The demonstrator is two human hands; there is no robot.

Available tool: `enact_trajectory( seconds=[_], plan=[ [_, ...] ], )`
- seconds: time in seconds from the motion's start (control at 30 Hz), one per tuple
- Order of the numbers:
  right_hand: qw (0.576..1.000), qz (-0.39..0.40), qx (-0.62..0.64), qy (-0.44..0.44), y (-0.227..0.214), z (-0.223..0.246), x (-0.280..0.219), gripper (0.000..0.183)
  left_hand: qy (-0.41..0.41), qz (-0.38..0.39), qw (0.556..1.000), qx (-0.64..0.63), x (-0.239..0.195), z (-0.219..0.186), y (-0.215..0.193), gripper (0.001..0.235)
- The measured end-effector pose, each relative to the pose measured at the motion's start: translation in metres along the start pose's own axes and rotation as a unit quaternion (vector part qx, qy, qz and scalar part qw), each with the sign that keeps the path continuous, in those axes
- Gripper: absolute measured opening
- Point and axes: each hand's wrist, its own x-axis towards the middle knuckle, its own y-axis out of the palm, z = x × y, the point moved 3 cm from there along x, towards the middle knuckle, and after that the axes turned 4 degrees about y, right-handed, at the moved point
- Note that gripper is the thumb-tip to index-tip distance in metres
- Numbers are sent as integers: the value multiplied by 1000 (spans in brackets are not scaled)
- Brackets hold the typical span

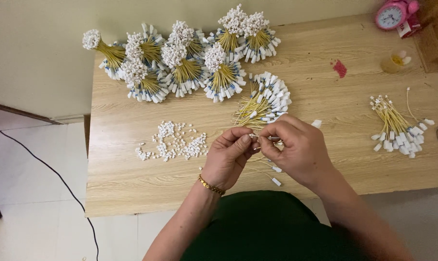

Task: Attaching small white caps to the ends of yellow wires

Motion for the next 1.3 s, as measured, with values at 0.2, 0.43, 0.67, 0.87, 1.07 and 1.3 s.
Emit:
enact_trajectory(
  seconds=[0.2, 0.43, 0.67, 0.87, 1.07, 1.3],
  plan=[
    [1000, 22, 18, 4, -1, 3, 3, 10, 41, -1, 997, 72, 1, 0, -1, 12],
    [999, 40, -18, -11, 11, -6, -1, 9, 69, -11, 984, 163, 1, -7, -4, 12],
    [986, 101, 128, 36, 8, -4, 7, 4, -16, -26, 1000, -5, 9, 3, -23, 13],
    [985, 117, 124, 38, 10, -18, -1, 4, -51, -31, 998, -22, 7, 1, -19, 14],
    [989, 122, 81, 34, 10, -18, 1, 4, -43, -34, 998, -9, 7, 3, -20, 14],
    [998, 40, 40, -14, 12, -20, -1, 10, -32, -31, 999, -1, 6, 2, -18, 14]
  ],
)
